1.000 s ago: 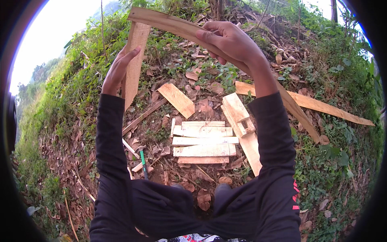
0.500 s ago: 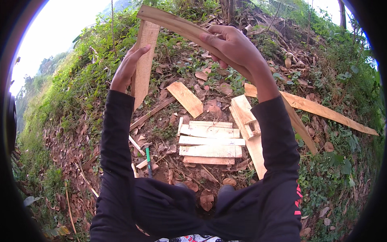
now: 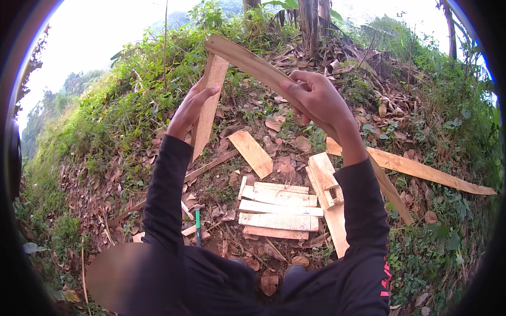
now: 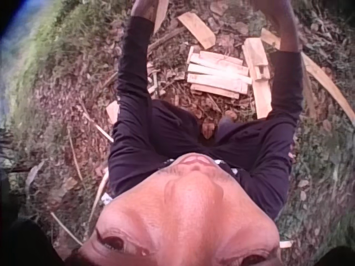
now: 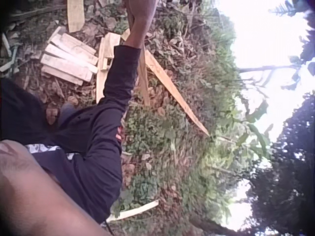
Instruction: The person sits on the ground and uses a hammer to drive nails into wooden planks, assembling them into a frame. They repeatedly position planks, hammer nails, and adjust the pieces to form a structure.
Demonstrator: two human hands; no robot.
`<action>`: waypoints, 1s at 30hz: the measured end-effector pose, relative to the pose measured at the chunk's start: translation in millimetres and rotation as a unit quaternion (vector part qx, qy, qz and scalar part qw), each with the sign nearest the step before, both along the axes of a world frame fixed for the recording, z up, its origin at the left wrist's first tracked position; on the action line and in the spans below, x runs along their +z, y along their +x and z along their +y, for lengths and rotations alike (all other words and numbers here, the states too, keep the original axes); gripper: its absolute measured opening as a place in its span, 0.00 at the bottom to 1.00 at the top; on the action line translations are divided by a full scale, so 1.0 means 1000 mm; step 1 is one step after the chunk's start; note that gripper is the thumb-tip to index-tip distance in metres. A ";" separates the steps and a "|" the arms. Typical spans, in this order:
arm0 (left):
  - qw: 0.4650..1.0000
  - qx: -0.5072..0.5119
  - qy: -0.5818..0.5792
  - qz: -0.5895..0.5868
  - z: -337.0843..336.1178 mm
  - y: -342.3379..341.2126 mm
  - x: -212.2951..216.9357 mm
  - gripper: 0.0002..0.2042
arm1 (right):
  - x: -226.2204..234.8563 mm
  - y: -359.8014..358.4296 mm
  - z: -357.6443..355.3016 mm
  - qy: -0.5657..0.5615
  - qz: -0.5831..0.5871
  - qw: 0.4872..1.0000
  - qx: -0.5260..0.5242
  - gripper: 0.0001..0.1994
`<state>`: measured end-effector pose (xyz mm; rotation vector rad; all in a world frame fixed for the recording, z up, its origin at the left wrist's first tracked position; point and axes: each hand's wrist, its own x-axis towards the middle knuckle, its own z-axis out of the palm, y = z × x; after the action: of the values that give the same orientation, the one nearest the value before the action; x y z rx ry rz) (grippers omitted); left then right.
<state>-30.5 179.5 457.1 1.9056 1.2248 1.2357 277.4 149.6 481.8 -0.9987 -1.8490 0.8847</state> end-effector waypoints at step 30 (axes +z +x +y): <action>0.934 0.004 0.350 0.076 -0.029 0.020 0.036 0.38 | 0.030 0.028 -0.039 0.075 -0.010 0.993 -0.089 0.20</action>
<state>-10.7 151.0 493.4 2.5333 0.9221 1.7143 305.4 110.7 511.3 -1.0626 -1.7833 0.6219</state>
